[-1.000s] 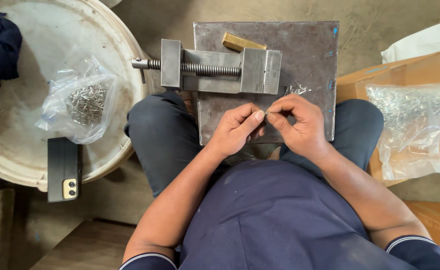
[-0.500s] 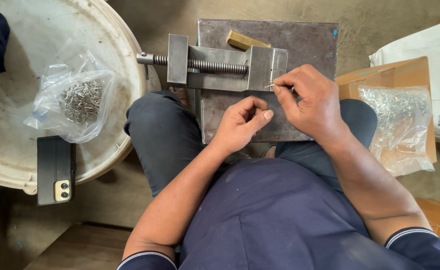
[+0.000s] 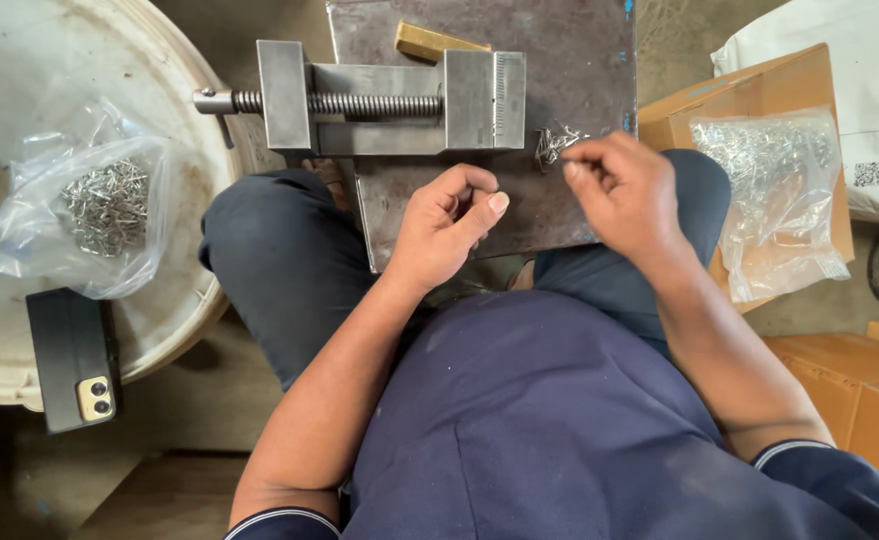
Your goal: The person sits on the floor and uses a bench vise to assemble small metal screws. They pick up individual screws and nuts from a pile, place them into the vise jaws, and tighten the mechanism to secure the parts together.
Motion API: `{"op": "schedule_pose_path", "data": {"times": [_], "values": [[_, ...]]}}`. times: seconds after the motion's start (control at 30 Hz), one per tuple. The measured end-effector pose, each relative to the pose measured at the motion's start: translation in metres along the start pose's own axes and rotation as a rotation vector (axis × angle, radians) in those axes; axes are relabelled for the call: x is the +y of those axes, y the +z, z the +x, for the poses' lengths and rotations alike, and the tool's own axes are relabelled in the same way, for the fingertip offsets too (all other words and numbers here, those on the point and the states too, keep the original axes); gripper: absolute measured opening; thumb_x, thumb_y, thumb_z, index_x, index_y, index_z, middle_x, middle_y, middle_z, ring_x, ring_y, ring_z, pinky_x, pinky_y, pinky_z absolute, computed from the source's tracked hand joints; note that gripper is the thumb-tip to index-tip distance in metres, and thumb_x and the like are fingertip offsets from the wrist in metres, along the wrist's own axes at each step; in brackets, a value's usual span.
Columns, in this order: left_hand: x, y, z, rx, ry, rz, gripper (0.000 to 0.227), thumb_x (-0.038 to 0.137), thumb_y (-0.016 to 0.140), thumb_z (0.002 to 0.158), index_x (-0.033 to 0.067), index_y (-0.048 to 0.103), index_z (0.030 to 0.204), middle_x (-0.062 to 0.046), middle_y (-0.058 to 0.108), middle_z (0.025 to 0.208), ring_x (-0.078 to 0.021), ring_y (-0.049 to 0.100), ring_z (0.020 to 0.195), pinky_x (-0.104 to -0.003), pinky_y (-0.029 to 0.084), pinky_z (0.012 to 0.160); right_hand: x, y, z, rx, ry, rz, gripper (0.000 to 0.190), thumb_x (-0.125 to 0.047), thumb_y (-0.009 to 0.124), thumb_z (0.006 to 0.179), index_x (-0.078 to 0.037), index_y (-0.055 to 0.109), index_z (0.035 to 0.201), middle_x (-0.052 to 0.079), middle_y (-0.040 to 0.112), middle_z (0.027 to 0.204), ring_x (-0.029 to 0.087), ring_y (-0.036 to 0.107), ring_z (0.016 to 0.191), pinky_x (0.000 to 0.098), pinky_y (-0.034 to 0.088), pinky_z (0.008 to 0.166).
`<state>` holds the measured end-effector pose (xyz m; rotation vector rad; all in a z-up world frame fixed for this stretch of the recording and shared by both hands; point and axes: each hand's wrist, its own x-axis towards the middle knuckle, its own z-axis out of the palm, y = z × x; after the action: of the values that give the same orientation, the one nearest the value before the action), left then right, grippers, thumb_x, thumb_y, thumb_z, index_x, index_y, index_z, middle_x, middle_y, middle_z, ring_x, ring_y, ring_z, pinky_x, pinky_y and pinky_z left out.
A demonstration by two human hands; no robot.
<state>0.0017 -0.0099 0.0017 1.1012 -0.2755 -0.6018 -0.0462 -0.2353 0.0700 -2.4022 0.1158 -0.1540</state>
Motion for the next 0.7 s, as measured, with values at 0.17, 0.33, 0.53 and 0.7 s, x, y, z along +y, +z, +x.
{"op": "schedule_pose_path", "data": {"times": [0.17,0.33,0.53,0.7], "values": [[0.004,0.004,0.0,0.001,-0.028,0.035,0.019,0.02,0.07,0.102,0.0027,0.063,0.106,0.006,0.056,0.078,-0.003,0.052,0.067,-0.021,0.046,0.059,0.007,0.009,-0.012,0.05,-0.188,-0.197,0.011,-0.009,0.077,0.095,-0.008,0.076,0.106,0.007,0.066,0.089,0.022,0.066,0.074,0.0335,0.05,0.065],[0.005,0.004,-0.001,0.002,-0.009,0.026,0.019,0.018,0.07,0.101,0.0026,0.063,0.108,0.005,0.058,0.08,-0.0034,0.053,0.068,-0.021,0.046,0.059,0.001,0.014,-0.005,0.053,-0.241,-0.28,0.009,-0.013,0.078,0.094,-0.011,0.075,0.102,0.005,0.064,0.087,0.024,0.066,0.075,0.0359,0.051,0.063],[0.002,0.002,-0.001,-0.009,-0.01,0.002,0.019,0.018,0.07,0.102,0.0024,0.062,0.11,0.005,0.058,0.081,-0.0036,0.053,0.069,-0.022,0.047,0.06,-0.007,0.009,-0.013,-0.051,-0.346,-0.319,0.009,-0.014,0.078,0.092,-0.013,0.077,0.101,0.004,0.061,0.084,0.024,0.064,0.077,0.0379,0.051,0.065],[-0.002,0.001,-0.002,-0.02,-0.003,0.039,0.019,0.018,0.07,0.103,0.002,0.062,0.11,0.005,0.057,0.081,-0.0035,0.052,0.069,-0.022,0.047,0.061,-0.004,0.008,-0.017,-0.076,-0.318,-0.261,0.009,-0.014,0.078,0.093,-0.012,0.076,0.101,0.003,0.064,0.087,0.023,0.064,0.079,0.0371,0.051,0.066]]}}
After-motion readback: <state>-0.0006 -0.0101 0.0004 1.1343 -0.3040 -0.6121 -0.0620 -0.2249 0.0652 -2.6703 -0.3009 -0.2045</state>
